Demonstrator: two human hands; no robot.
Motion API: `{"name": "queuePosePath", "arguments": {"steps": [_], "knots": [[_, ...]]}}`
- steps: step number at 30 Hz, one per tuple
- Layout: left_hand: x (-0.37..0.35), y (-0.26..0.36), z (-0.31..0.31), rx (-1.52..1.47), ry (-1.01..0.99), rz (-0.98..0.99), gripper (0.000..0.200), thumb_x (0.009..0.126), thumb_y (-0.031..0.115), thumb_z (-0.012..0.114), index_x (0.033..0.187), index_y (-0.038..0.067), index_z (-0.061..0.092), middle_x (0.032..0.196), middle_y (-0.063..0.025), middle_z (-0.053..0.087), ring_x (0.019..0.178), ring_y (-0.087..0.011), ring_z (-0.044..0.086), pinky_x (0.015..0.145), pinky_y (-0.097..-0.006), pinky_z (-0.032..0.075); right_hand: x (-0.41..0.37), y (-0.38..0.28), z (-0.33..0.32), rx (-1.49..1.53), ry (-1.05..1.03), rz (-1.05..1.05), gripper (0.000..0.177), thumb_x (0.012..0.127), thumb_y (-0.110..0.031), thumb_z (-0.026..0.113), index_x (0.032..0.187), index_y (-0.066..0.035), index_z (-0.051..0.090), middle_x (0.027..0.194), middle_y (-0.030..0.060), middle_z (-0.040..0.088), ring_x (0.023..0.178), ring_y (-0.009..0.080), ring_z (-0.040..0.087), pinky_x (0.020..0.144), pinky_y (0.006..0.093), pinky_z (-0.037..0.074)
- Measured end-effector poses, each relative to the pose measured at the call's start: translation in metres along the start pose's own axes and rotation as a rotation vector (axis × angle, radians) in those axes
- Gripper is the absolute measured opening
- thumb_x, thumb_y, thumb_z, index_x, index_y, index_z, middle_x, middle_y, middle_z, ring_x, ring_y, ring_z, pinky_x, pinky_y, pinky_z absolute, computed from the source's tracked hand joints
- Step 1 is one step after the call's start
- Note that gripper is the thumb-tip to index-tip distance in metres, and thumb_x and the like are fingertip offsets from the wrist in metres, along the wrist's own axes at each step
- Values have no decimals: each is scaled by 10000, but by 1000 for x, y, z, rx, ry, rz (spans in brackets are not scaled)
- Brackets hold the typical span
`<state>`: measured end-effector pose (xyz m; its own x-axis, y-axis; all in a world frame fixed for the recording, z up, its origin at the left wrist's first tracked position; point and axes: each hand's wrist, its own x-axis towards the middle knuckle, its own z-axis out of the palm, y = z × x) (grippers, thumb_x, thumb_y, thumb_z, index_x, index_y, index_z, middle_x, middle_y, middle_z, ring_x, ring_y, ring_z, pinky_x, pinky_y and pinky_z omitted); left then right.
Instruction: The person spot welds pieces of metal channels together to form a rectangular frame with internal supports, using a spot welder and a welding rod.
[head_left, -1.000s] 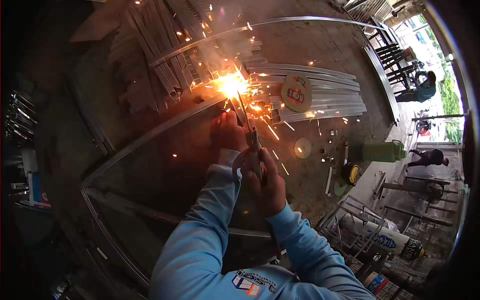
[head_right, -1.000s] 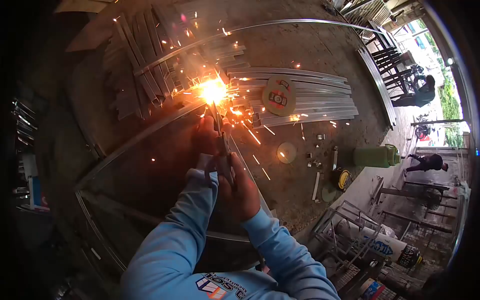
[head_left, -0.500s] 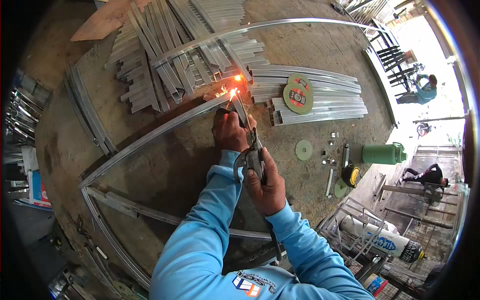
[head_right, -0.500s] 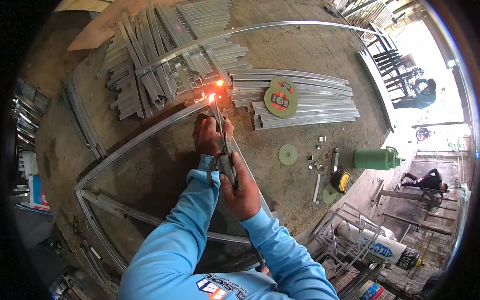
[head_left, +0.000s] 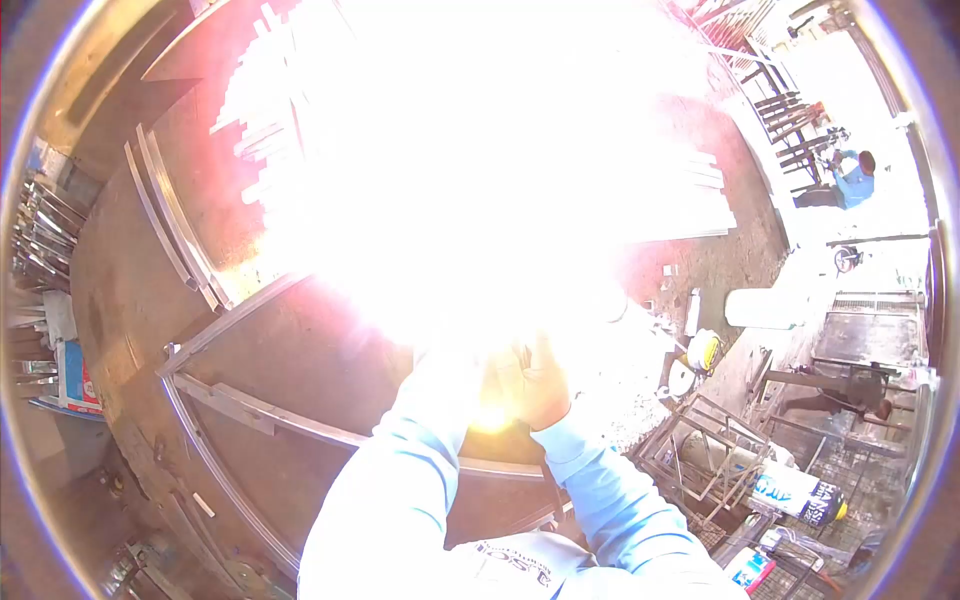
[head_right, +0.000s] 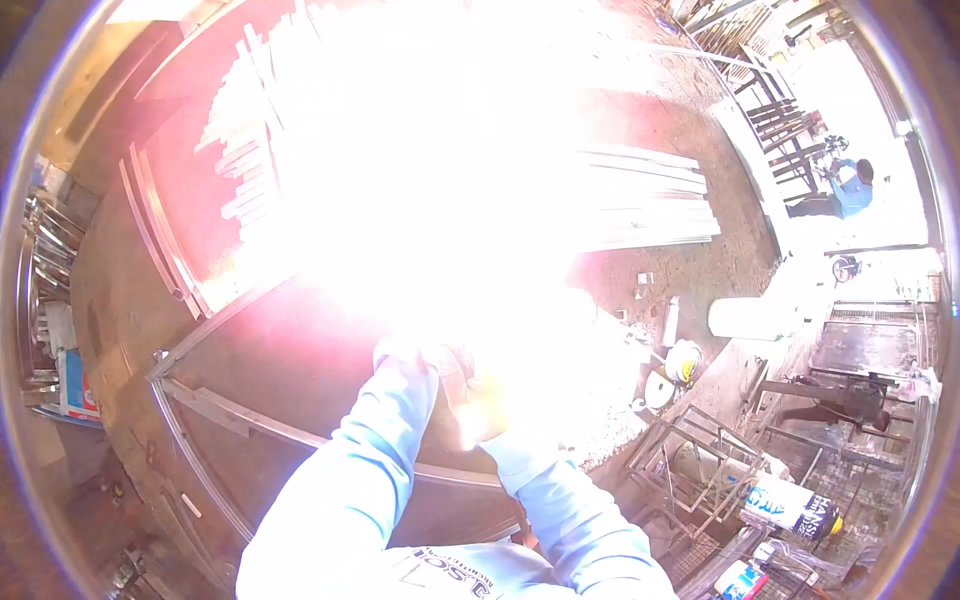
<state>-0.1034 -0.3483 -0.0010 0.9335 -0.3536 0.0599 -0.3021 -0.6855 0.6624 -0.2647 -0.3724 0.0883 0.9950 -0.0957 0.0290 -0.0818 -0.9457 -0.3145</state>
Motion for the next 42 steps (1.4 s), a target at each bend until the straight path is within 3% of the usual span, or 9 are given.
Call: {"name": "queuePosePath", "arguments": {"steps": [1, 3, 4, 6, 7, 15, 17, 32, 42], "knots": [[0, 0, -1, 0, 9, 7, 380, 818, 408, 713, 964, 63, 645, 942, -157, 654, 902, -347, 637, 762, -467, 532, 4, -1, 17, 435, 149, 220, 526, 976, -142, 585, 1443, 1, 391, 1208, 187, 583, 1098, 228, 588, 910, 329, 496], [-1, -2, 3, -20, 39, 24, 396, 804, 417, 726, 961, 62, 647, 944, -161, 653, 912, -348, 635, 761, -467, 532, 3, -1, 28, 937, 315, 438, 537, 959, -109, 589, 1439, 20, 385, 1155, 182, 629, 1038, 249, 634, 885, 335, 510], [1, -3, 7, -26, 64, 37, 404, 797, 421, 732, 960, 61, 648, 945, -163, 652, 917, -348, 634, 760, -468, 532, 1, -2, 26, 1004, 331, 438, 581, 932, -119, 614, 1442, 40, 387, 1286, 269, 592, 1174, 367, 617, 970, 400, 493], [6, -10, 17, -87, 164, 103, 382, 773, 418, 745, 778, 80, 568, 799, -137, 610, 796, -363, 621, 696, -485, 511, 2, -4, 12, 813, 279, 441, 610, 923, -106, 625, 1455, 46, 367, 1277, 280, 592, 1194, 367, 609, 970, 390, 493], [10, -9, 24, -20, 318, 146, 365, 777, 388, 731, 750, 83, 531, 762, -128, 599, 737, -369, 620, 691, -489, 511, 3, -6, 7, 853, 243, 478, 621, 917, -112, 634, 1456, 44, 368, 1276, 293, 588, 1201, 365, 607, 976, 387, 490], [7, -12, 25, 59, 290, 219, 339, 771, 384, 719, 792, 80, 571, 733, -115, 600, 751, -350, 623, 719, -494, 497, 5, -4, 11, 830, 312, 436, 601, 927, -122, 643, 1453, 25, 393, 1226, 281, 626, 1148, 346, 645, 930, 371, 515], [8, -14, 34, -46, 239, 79, 344, 778, 388, 713, 806, 75, 573, 789, -128, 622, 805, -349, 622, 762, -498, 471, 4, -2, 13, 826, 334, 410, 599, 930, -125, 646, 1453, 23, 395, 1215, 278, 634, 1137, 340, 652, 919, 364, 520], [8, -7, 27, -135, 49, -93, 415, 838, 483, 634, 919, 80, 580, 898, -146, 639, 883, -383, 605, 785, -511, 439, 5, -1, 19, 872, 318, 431, 599, 948, -160, 644, 1449, 39, 384, 1218, 279, 632, 1131, 320, 655, 912, 356, 520], [5, -13, 36, -56, 250, 69, 387, 824, 452, 674, 874, 82, 573, 864, -133, 637, 834, -356, 618, 723, -519, 441, 5, 2, 22, 850, 289, 421, 598, 945, -171, 651, 1441, 40, 393, 1213, 283, 629, 1131, 353, 651, 922, 370, 513]]}}
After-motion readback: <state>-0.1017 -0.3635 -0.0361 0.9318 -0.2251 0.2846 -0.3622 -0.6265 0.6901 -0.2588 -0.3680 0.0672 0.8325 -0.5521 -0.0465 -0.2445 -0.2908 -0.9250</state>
